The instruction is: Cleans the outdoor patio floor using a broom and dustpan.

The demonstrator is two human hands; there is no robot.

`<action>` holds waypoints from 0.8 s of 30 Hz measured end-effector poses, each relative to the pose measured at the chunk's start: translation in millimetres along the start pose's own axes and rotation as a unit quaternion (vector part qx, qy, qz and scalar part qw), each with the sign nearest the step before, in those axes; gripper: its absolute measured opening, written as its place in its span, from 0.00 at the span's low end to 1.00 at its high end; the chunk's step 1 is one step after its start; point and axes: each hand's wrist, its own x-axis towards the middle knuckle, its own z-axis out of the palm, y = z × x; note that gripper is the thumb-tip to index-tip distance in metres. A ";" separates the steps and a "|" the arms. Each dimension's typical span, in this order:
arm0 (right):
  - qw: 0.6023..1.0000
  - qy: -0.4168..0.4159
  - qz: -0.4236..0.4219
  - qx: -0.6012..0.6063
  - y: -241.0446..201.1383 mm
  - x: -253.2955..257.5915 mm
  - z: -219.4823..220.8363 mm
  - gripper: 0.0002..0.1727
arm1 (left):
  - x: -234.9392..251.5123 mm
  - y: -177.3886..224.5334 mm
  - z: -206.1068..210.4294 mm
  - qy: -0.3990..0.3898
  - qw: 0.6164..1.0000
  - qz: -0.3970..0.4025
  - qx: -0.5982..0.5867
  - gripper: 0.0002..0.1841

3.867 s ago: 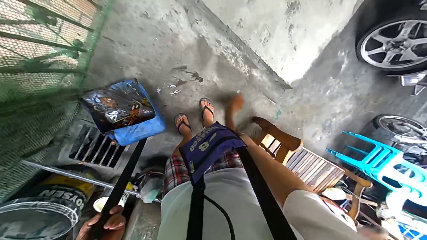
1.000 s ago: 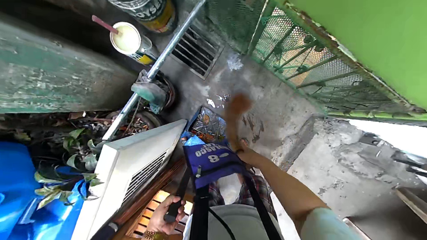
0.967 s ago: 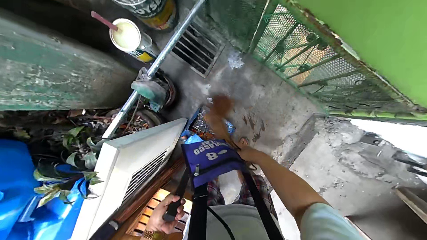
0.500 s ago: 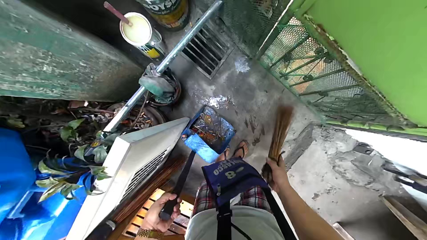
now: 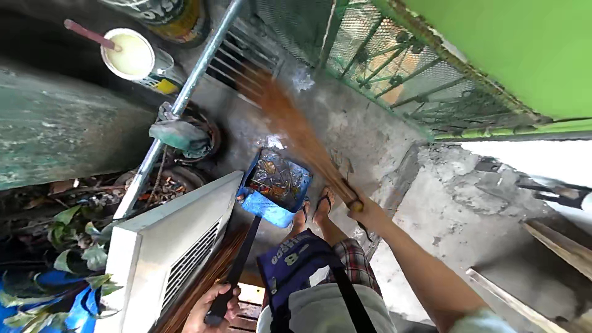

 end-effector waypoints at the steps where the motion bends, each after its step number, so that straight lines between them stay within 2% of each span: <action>1: 0.995 0.045 0.038 0.084 27.1 -20.5 3.0 0.54 | 0.9 1.6 1.3 -0.008 1.000 0.000 0.002 0.12; 3: 0.955 0.144 0.102 0.236 63.9 -36.4 10.0 0.55 | -1.3 3.8 11.2 -0.005 1.000 -0.001 0.001 0.12; 4: 0.930 0.185 0.122 0.293 71.7 -28.2 11.2 0.54 | -4.5 5.8 19.7 0.003 1.000 0.000 0.003 0.12; 6: 0.897 0.219 0.156 0.352 69.7 11.0 8.2 0.46 | -9.4 11.1 32.8 0.015 1.000 -0.006 0.016 0.13; 7: 0.901 0.206 0.169 0.343 65.7 36.0 6.8 0.42 | -9.6 12.9 35.3 0.012 0.999 -0.016 0.027 0.14; 9: 0.954 0.130 0.159 0.218 49.4 78.3 6.2 0.42 | -6.9 15.3 37.4 0.000 0.998 -0.037 0.041 0.16; 10: 0.976 0.094 0.141 0.137 32.9 89.7 5.2 0.45 | -5.7 17.2 38.0 -0.005 0.998 -0.043 0.049 0.18; 12: 0.996 0.033 0.080 -0.014 9.9 88.9 -0.3 0.51 | -7.2 19.9 36.8 -0.014 0.997 -0.045 0.068 0.19; 15: 0.989 0.022 -0.031 -0.141 23.3 32.6 -13.2 0.51 | -7.9 18.4 35.8 -0.020 0.995 -0.032 0.095 0.18; 17: 0.988 0.011 -0.027 -0.148 53.7 -32.7 2.7 0.49 | -12.4 16.4 27.4 -0.035 0.992 -0.046 0.111 0.15; 19: 0.997 0.039 0.036 -0.065 91.8 -103.7 26.4 0.47 | -14.6 13.1 34.4 -0.068 0.989 -0.060 0.113 0.12; 21: 0.982 0.109 0.149 0.049 140.1 -172.6 67.2 0.49 | -23.1 7.1 46.0 -0.073 0.988 -0.068 0.120 0.12; 22: 0.959 0.148 0.220 0.105 164.6 -198.5 89.1 0.50 | -27.9 3.3 59.5 -0.061 0.986 -0.062 0.142 0.13; 24: 0.875 0.234 0.349 0.240 204.9 -233.9 130.2 0.52 | -38.2 -4.8 92.7 -0.024 0.971 -0.044 0.235 0.15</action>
